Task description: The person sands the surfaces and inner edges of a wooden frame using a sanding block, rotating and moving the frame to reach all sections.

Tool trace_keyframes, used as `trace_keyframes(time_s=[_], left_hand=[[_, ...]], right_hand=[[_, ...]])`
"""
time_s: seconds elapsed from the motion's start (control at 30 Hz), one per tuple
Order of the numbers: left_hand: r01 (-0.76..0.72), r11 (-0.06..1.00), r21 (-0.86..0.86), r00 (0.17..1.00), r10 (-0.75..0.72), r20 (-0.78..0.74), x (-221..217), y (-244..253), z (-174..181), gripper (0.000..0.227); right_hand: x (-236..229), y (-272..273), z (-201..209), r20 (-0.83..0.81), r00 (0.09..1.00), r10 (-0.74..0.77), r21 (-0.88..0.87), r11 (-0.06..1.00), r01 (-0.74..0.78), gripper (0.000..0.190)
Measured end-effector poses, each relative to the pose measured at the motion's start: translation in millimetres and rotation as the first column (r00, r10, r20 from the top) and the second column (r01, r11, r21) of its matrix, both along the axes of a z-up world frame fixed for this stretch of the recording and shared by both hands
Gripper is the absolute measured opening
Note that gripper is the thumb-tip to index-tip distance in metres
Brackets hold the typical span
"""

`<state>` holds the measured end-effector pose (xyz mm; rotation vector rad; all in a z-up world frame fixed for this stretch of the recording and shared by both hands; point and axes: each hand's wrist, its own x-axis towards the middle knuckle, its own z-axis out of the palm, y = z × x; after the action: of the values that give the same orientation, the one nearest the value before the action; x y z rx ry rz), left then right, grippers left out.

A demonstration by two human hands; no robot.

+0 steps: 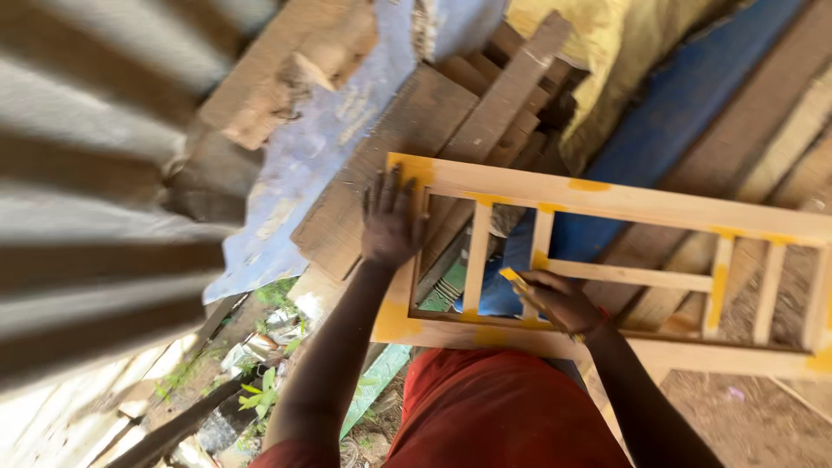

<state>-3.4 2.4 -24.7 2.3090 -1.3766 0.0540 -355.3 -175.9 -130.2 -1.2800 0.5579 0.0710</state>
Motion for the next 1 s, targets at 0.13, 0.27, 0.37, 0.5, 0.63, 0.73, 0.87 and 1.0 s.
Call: trace_keyframes(time_s=[0.13,0.27,0.37,0.5,0.63,0.73,0.87,1.0], left_hand=[[0.071,0.997,0.014,0.994,-0.072,0.080,-9.4,1.2,4.3,0.055],[0.095,0.995,-0.039,0.993,-0.092,0.071,-2.6,4.9,9.3,0.054],[0.090,0.995,-0.053,0.995,-0.088,0.044,-3.3,0.3,14.1,0.052],[0.086,0.994,-0.064,0.994,-0.081,0.068,-10.0,3.0,17.4,0.045],[0.094,0.992,-0.085,0.993,-0.087,0.083,-5.1,0.7,17.1,0.040],[0.096,0.992,-0.076,0.993,-0.090,0.078,-9.2,3.9,15.1,0.035],[0.108,0.991,-0.079,0.991,-0.101,0.083,-5.0,2.0,20.2,0.029],[0.127,0.990,-0.063,0.988,-0.120,0.098,-8.7,1.4,19.4,0.032]], right_hand=[[-12.7,10.7,0.6,0.115,0.984,-0.137,0.187,0.976,0.114,0.041],[14.2,-5.7,10.9,0.074,0.992,-0.099,0.005,0.995,0.099,0.043],[47.4,-28.7,30.9,-0.061,0.996,-0.060,-0.009,0.998,0.060,0.046],[93.6,-49.0,48.0,-0.154,0.983,-0.098,-0.097,0.992,0.083,0.042],[128.9,-54.4,47.9,-0.291,0.951,-0.100,-0.197,0.980,0.043,0.044],[132.9,-57.2,46.9,-0.293,0.954,-0.066,-0.199,0.980,0.006,0.046],[137.4,-69.6,50.4,-0.349,0.934,0.075,-0.141,0.981,-0.132,0.047],[123.4,-75.8,42.3,-0.349,0.896,0.276,-0.123,0.934,-0.336,0.047]])
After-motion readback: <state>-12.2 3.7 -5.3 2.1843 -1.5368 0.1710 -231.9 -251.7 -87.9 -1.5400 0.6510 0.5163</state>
